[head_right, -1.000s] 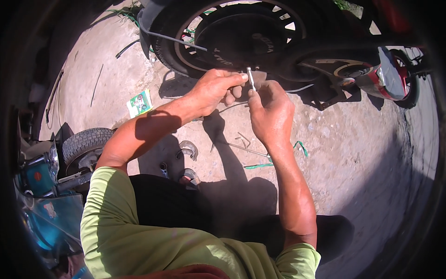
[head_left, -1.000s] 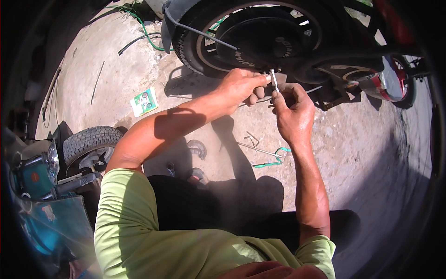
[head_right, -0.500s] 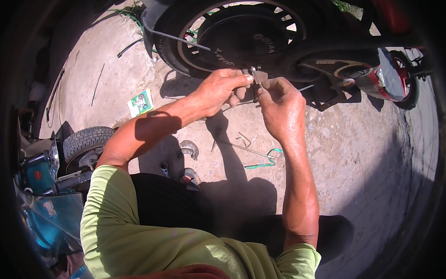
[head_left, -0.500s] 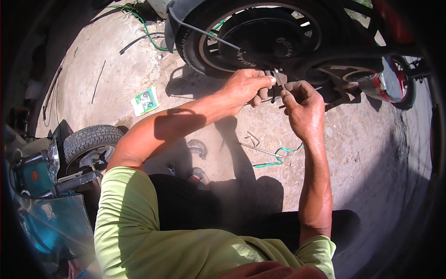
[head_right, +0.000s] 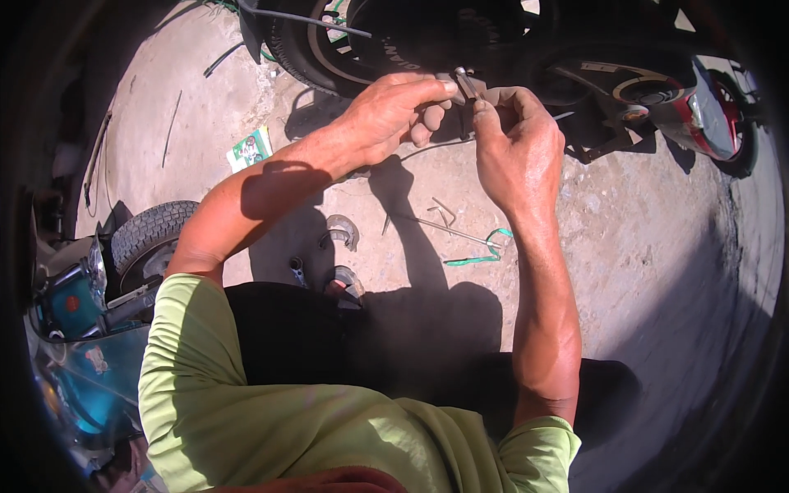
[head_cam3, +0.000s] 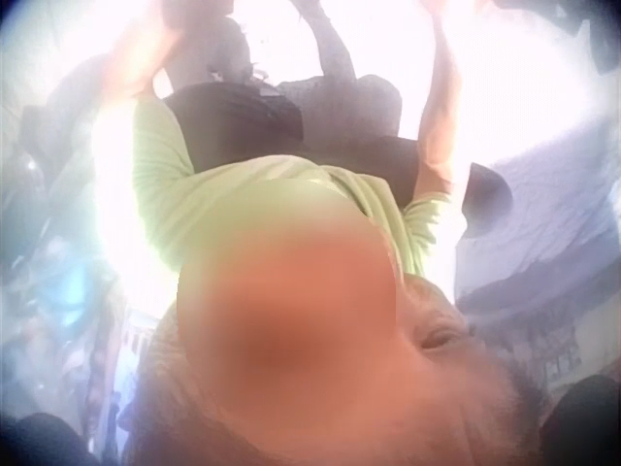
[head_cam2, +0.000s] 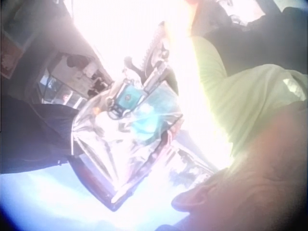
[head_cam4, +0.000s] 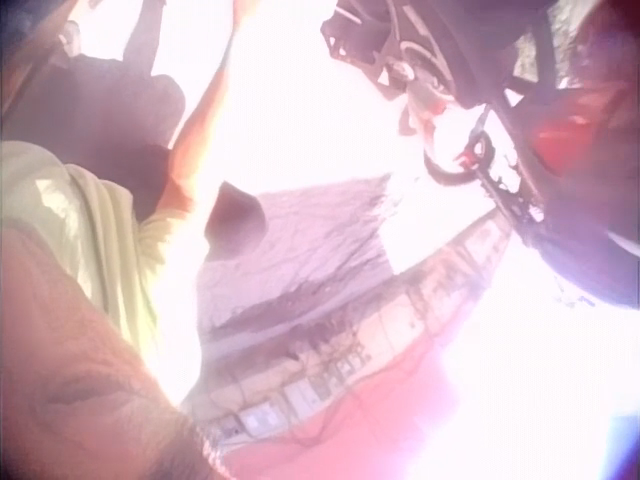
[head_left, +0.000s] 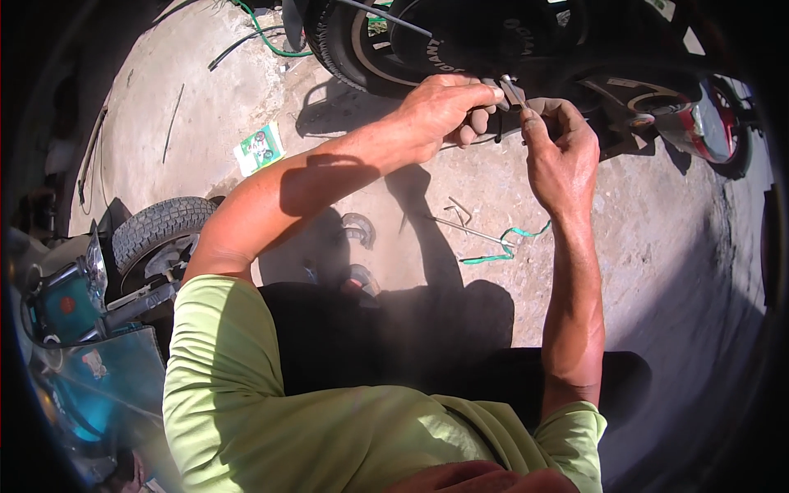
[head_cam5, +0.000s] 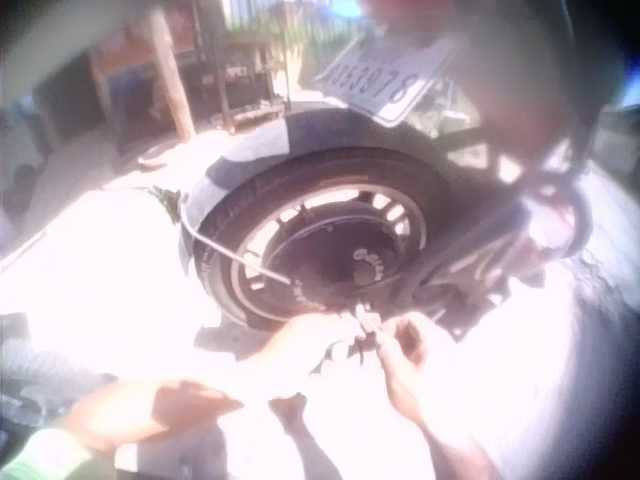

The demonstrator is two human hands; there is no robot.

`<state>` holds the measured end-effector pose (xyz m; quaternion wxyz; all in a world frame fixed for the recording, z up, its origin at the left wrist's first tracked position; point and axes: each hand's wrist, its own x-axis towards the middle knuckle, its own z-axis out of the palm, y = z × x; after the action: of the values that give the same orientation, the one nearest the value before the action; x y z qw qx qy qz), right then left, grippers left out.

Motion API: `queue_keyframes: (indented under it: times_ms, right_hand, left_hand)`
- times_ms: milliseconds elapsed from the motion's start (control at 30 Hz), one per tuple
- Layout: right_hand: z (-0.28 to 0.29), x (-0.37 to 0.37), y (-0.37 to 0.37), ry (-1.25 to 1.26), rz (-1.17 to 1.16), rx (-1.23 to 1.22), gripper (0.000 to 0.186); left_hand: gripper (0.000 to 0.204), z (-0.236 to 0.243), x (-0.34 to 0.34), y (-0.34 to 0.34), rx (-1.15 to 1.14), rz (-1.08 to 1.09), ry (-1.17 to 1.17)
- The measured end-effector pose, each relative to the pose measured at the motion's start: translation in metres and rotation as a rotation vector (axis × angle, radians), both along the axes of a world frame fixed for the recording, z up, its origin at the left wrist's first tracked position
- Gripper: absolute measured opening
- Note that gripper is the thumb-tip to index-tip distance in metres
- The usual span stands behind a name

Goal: The person removes parts from the rear brake assembly of a scooter, spins the wheel, and then fits brake shoes, springs, and cable hardware together by hand.

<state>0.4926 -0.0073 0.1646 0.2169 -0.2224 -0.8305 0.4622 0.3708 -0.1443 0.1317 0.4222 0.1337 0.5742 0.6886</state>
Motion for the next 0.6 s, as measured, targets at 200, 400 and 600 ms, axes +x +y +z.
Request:
queue_keyframes:
  times_ms: [200, 400, 600]
  right_hand:
    - [-0.022, 0.003, -0.004, 0.099, 0.018, 0.136, 0.021]
    - [-0.030, -0.005, -0.012, 0.118, 0.062, -0.029, 0.018]
    - [-0.027, -0.002, -0.017, 0.088, 0.046, 0.282, 0.017]
  left_hand:
    - [0.022, -0.003, 0.002, 0.004, -0.052, 0.002, 0.056]
    - [0.021, -0.011, -0.002, 0.002, -0.007, -0.003, 0.073]
    - [0.025, -0.010, 0.000, 0.005, -0.108, -0.003, 0.196]
